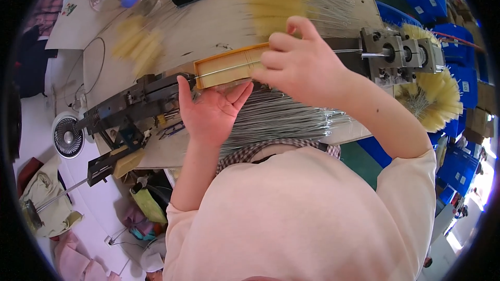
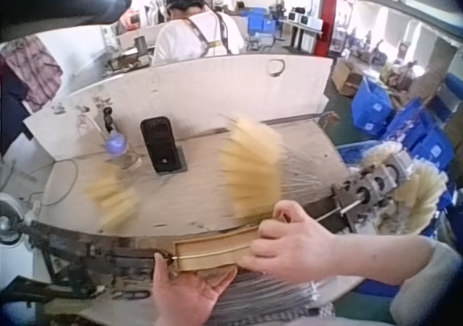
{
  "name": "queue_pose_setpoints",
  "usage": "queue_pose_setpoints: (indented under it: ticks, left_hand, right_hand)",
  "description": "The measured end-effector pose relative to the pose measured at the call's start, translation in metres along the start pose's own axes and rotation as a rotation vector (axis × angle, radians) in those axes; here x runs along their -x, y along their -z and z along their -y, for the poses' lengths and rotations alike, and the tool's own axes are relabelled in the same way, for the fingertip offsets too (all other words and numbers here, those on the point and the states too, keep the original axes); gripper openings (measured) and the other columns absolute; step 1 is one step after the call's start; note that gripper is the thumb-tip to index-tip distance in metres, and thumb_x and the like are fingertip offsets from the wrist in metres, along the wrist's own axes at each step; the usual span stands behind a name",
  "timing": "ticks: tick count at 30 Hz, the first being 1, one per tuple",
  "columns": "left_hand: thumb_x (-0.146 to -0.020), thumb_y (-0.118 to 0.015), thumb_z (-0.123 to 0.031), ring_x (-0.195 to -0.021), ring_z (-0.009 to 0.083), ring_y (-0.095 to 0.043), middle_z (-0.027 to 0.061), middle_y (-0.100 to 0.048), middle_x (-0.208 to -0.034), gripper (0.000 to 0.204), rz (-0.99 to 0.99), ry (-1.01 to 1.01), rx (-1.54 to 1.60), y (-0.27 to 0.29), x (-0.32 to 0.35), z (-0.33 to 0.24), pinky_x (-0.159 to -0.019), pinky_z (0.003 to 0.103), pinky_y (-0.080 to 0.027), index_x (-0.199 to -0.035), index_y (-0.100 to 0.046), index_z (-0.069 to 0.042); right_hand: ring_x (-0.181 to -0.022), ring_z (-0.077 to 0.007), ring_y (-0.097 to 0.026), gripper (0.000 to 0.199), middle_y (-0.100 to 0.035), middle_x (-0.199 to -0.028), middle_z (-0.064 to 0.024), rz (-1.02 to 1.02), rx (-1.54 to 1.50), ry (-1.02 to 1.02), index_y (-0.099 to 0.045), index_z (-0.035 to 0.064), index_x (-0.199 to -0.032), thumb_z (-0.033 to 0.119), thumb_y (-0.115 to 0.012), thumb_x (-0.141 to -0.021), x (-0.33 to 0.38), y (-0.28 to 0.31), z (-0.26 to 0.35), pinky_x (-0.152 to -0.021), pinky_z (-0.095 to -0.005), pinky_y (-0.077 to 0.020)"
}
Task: The person assembles a cylindrical brush by inserting bristles and thread from a spool into a metal brush frame using a specialized brush-making machine.
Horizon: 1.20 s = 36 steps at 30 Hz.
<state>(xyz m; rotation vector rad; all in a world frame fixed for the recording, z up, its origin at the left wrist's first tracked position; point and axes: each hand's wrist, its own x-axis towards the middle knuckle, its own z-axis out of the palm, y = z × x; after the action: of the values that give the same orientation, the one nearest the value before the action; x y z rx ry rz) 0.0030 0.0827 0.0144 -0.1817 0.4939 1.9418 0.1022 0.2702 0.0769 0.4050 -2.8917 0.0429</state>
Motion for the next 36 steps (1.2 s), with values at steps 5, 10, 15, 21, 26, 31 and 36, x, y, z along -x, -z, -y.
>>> queue_pose_setpoints:
  ticks: [5, 10, 15, 21, 26, 31, 36]
  left_hand:
    - [-0.085, -0.032, -0.066, -0.122, 0.0351, -0.042, 0.0188, -0.039, -0.135, 0.083, 0.037, 0.023, -0.033, -0.001, 0.000, -0.002, -0.107, 0.044, -0.024, -0.136, -0.026, -0.001]
    - [-0.084, -0.028, -0.068, -0.122, 0.0346, -0.042, 0.0192, -0.037, -0.136, 0.086, -0.012, 0.004, -0.160, -0.004, -0.001, -0.001, -0.106, 0.043, -0.025, -0.137, -0.024, -0.001]
    - [-0.084, -0.028, -0.068, -0.122, 0.0347, -0.043, 0.0189, -0.037, -0.136, 0.086, 0.018, -0.007, -0.169, -0.003, 0.000, -0.002, -0.105, 0.043, -0.025, -0.137, -0.024, -0.001]
    - [-0.084, -0.028, -0.068, -0.121, 0.0353, -0.043, 0.0191, -0.037, -0.136, 0.085, -0.002, -0.023, -0.142, -0.004, 0.001, -0.002, -0.105, 0.044, -0.025, -0.137, -0.024, -0.001]
    - [-0.085, -0.027, -0.067, -0.121, 0.0357, -0.043, 0.0187, -0.038, -0.135, 0.085, 0.035, -0.009, -0.108, -0.002, -0.001, -0.001, -0.105, 0.044, -0.025, -0.137, -0.024, -0.001]
    - [-0.085, -0.026, -0.068, -0.120, 0.0348, -0.044, 0.0180, -0.040, -0.134, 0.085, -0.013, -0.023, -0.171, -0.005, -0.002, 0.000, -0.105, 0.044, -0.026, -0.136, -0.026, -0.001]
    - [-0.084, -0.027, -0.068, -0.120, 0.0347, -0.044, 0.0188, -0.040, -0.133, 0.084, -0.002, 0.000, -0.112, -0.001, 0.001, -0.002, -0.105, 0.044, -0.026, -0.135, -0.029, -0.001]
  right_hand:
    - [-0.080, -0.0160, -0.049, 0.013, -0.050, -0.072, 0.0054, -0.105, -0.228, -0.100, -0.061, 0.0191, -0.084, 0.018, -0.064, -0.071, -0.024, 0.000, -0.010, -0.086, -0.0390, -0.0334]
    - [-0.082, -0.0150, -0.050, 0.009, -0.052, -0.074, 0.0056, 0.090, -0.080, -0.045, -0.059, 0.0180, -0.078, 0.018, -0.065, -0.071, -0.023, -0.004, -0.012, -0.087, -0.0403, -0.0329]
    - [-0.081, -0.0155, -0.050, 0.013, -0.050, -0.072, 0.0049, -0.002, -0.093, -0.083, -0.060, 0.0179, -0.080, 0.019, -0.066, -0.069, -0.014, 0.000, -0.022, -0.087, -0.0401, -0.0327]
    - [-0.081, -0.0163, -0.050, 0.016, -0.050, -0.073, 0.0042, 0.040, -0.091, -0.076, -0.061, 0.0175, -0.084, 0.018, -0.066, -0.068, -0.010, 0.002, -0.020, -0.088, -0.0394, -0.0326]
    - [-0.081, -0.0159, -0.050, 0.014, -0.051, -0.073, 0.0046, -0.071, -0.102, -0.078, -0.060, 0.0168, -0.082, 0.017, -0.066, -0.069, -0.024, -0.001, -0.014, -0.087, -0.0383, -0.0325]
    - [-0.082, -0.0156, -0.050, 0.010, -0.052, -0.074, 0.0050, 0.104, -0.062, -0.015, -0.059, 0.0167, -0.077, 0.016, -0.065, -0.069, -0.028, -0.003, -0.010, -0.086, -0.0376, -0.0324]
    - [-0.084, -0.0157, -0.050, 0.015, -0.052, -0.076, 0.0048, 0.034, -0.091, -0.095, -0.061, 0.0191, -0.085, 0.017, -0.065, -0.071, -0.013, 0.004, -0.023, -0.086, -0.0387, -0.0325]
